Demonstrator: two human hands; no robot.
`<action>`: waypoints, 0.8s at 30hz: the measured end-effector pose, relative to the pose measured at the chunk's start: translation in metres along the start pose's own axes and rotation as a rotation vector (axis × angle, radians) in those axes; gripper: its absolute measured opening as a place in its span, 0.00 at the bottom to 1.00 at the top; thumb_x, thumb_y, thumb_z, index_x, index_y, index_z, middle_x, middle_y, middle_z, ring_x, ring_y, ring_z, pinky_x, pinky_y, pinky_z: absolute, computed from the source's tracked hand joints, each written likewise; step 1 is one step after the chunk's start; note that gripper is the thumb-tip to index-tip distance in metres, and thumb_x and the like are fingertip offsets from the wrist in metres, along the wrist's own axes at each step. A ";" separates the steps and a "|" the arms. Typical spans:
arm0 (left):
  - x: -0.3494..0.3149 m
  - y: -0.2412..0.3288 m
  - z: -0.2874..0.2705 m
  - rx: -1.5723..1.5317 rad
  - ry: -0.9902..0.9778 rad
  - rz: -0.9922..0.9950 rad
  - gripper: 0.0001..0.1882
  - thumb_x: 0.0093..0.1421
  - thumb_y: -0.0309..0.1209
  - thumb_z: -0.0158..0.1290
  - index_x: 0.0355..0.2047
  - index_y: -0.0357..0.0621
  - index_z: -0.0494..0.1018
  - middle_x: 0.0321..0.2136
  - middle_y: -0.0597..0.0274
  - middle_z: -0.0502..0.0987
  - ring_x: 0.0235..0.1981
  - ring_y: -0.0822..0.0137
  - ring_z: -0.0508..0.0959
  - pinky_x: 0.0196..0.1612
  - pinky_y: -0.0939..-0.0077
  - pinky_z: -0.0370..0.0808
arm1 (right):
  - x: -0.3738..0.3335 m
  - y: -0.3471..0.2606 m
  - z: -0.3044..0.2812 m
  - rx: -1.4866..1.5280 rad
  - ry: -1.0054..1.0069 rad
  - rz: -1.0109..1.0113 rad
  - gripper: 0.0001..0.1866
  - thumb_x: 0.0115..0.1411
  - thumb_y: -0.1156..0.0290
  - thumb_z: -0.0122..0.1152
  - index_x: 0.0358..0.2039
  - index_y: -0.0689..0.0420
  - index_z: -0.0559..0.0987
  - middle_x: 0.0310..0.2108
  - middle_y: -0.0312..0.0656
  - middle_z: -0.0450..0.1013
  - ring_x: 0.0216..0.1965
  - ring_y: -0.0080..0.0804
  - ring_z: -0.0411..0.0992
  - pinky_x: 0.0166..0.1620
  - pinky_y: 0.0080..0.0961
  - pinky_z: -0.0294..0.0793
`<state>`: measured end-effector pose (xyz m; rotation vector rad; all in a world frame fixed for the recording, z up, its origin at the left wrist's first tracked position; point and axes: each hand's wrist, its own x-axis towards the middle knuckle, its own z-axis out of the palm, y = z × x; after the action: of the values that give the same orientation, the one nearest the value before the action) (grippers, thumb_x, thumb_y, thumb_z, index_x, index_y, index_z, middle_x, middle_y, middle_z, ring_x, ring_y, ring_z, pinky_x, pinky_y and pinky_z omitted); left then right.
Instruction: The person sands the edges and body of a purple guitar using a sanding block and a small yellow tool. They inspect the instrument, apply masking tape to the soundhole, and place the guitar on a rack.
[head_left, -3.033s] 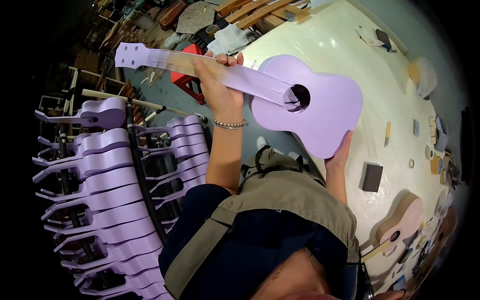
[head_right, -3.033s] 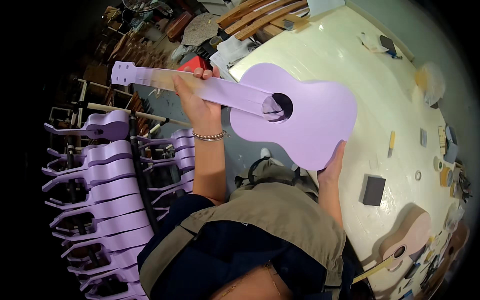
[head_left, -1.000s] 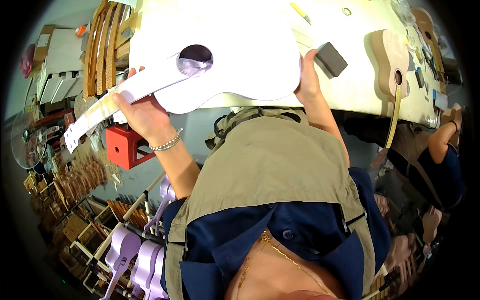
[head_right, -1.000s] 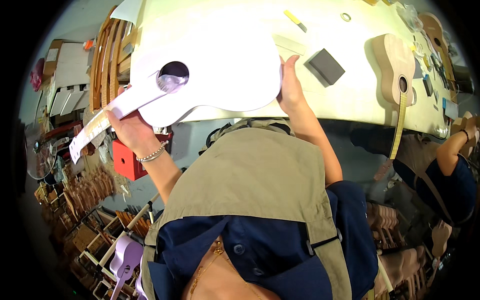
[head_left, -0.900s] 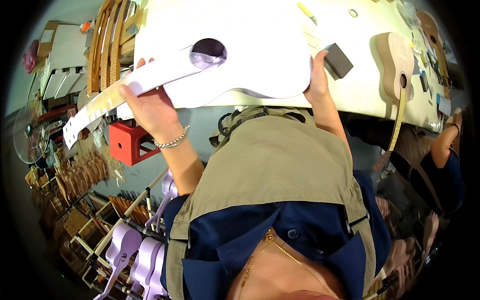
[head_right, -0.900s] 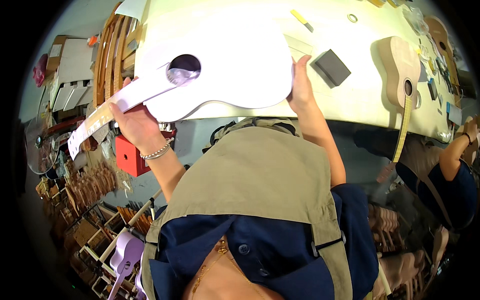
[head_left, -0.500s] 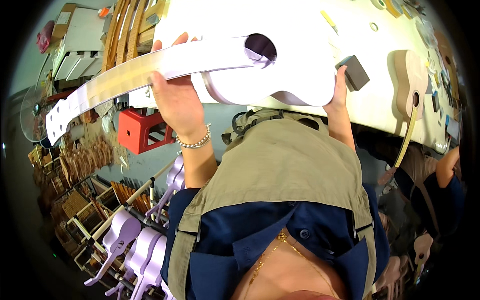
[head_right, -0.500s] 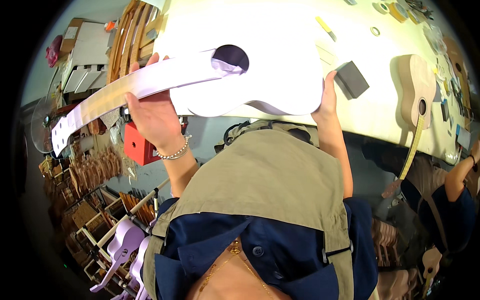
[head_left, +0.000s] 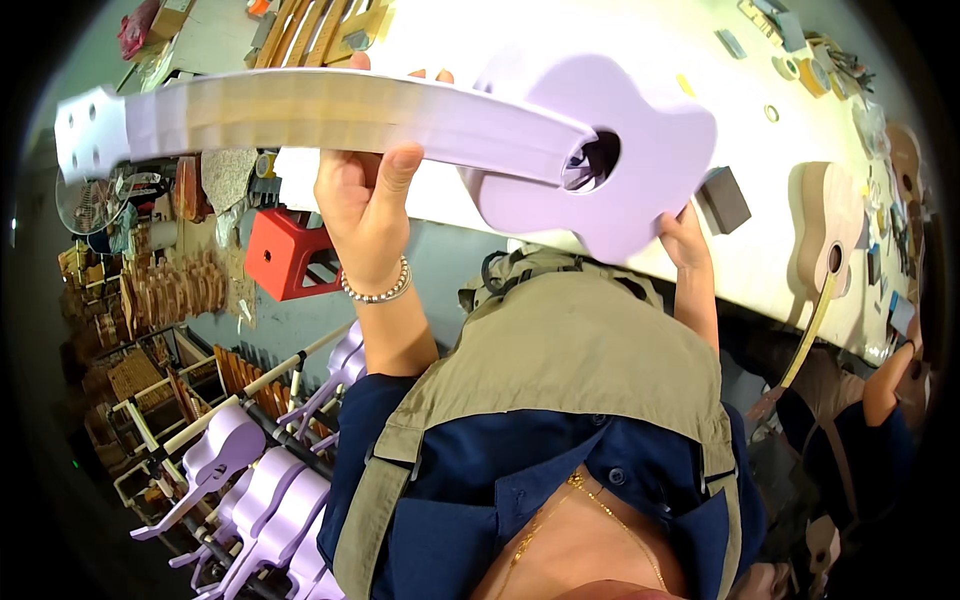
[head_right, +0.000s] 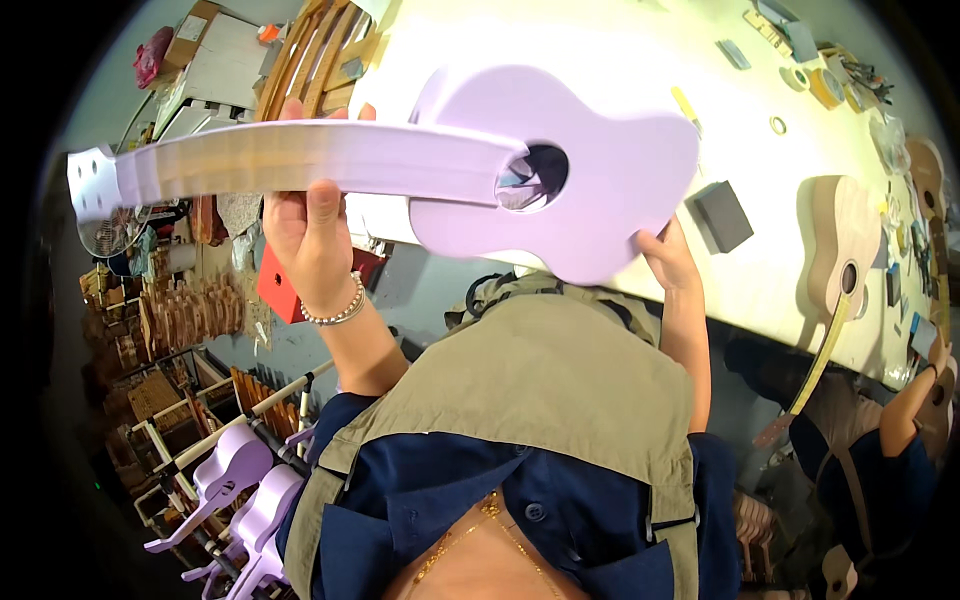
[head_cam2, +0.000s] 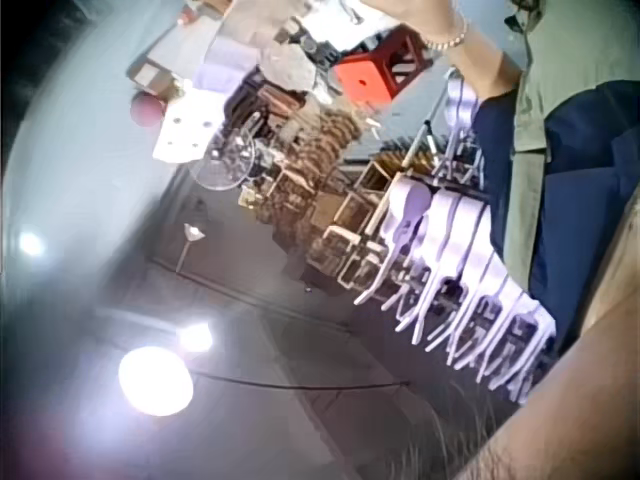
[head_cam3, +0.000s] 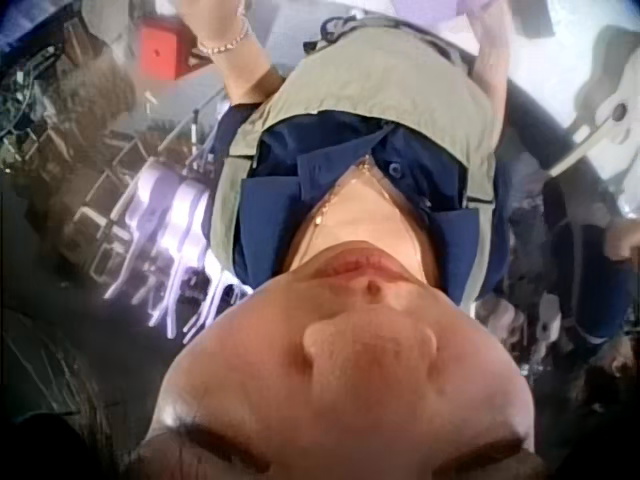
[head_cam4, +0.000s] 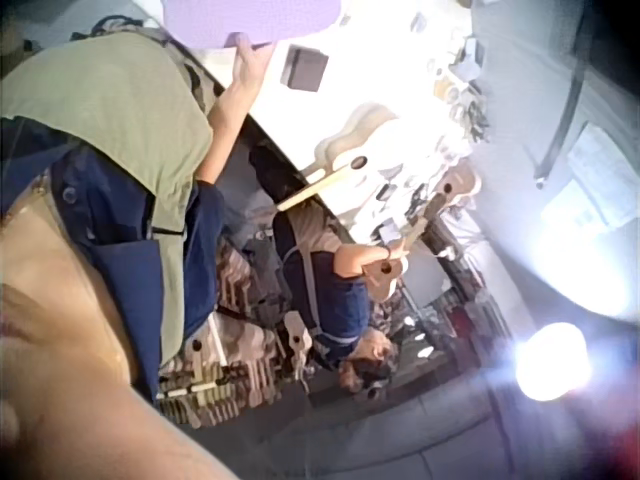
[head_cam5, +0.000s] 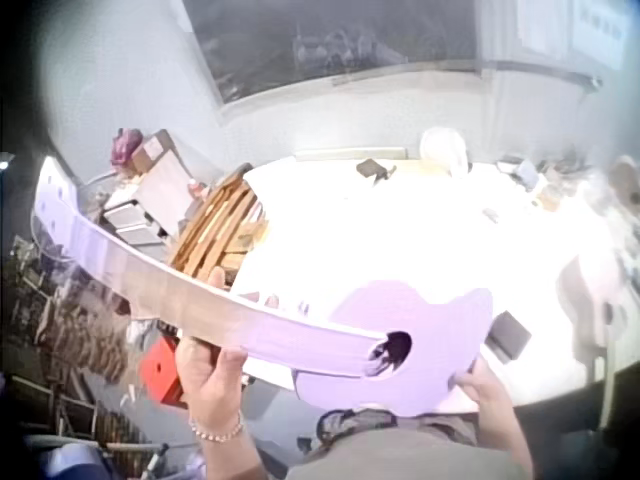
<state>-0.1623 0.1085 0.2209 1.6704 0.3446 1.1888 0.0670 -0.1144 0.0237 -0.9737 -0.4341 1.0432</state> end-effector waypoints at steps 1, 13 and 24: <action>0.002 0.005 0.006 0.077 0.016 0.005 0.30 0.59 0.32 0.49 0.57 0.29 0.51 0.48 0.42 0.67 0.46 0.63 0.72 0.44 0.76 0.72 | 0.003 -0.001 -0.002 -0.071 0.025 0.015 0.34 0.46 0.70 0.67 0.52 0.61 0.62 0.47 0.41 0.64 0.51 0.33 0.62 0.50 0.29 0.64; -0.002 0.025 0.057 0.039 -0.169 -0.071 0.49 0.55 0.58 0.40 0.61 0.39 0.29 0.40 0.42 0.73 0.37 0.65 0.76 0.43 0.76 0.69 | 0.008 0.038 -0.002 -0.037 0.213 0.040 0.32 0.45 0.83 0.62 0.52 0.54 0.63 0.48 0.36 0.63 0.51 0.30 0.62 0.46 0.29 0.72; -0.004 0.007 0.063 -0.056 -0.016 -0.025 0.44 0.59 0.37 0.49 0.61 0.44 0.28 0.47 0.40 0.65 0.46 0.60 0.71 0.47 0.71 0.67 | 0.003 0.018 0.030 -0.399 0.454 -0.244 0.34 0.53 0.69 0.59 0.57 0.58 0.55 0.51 0.41 0.60 0.52 0.32 0.61 0.52 0.29 0.63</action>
<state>-0.1141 0.0672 0.2252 1.6223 0.3190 1.1555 0.0375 -0.0954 0.0241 -1.4324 -0.3760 0.4977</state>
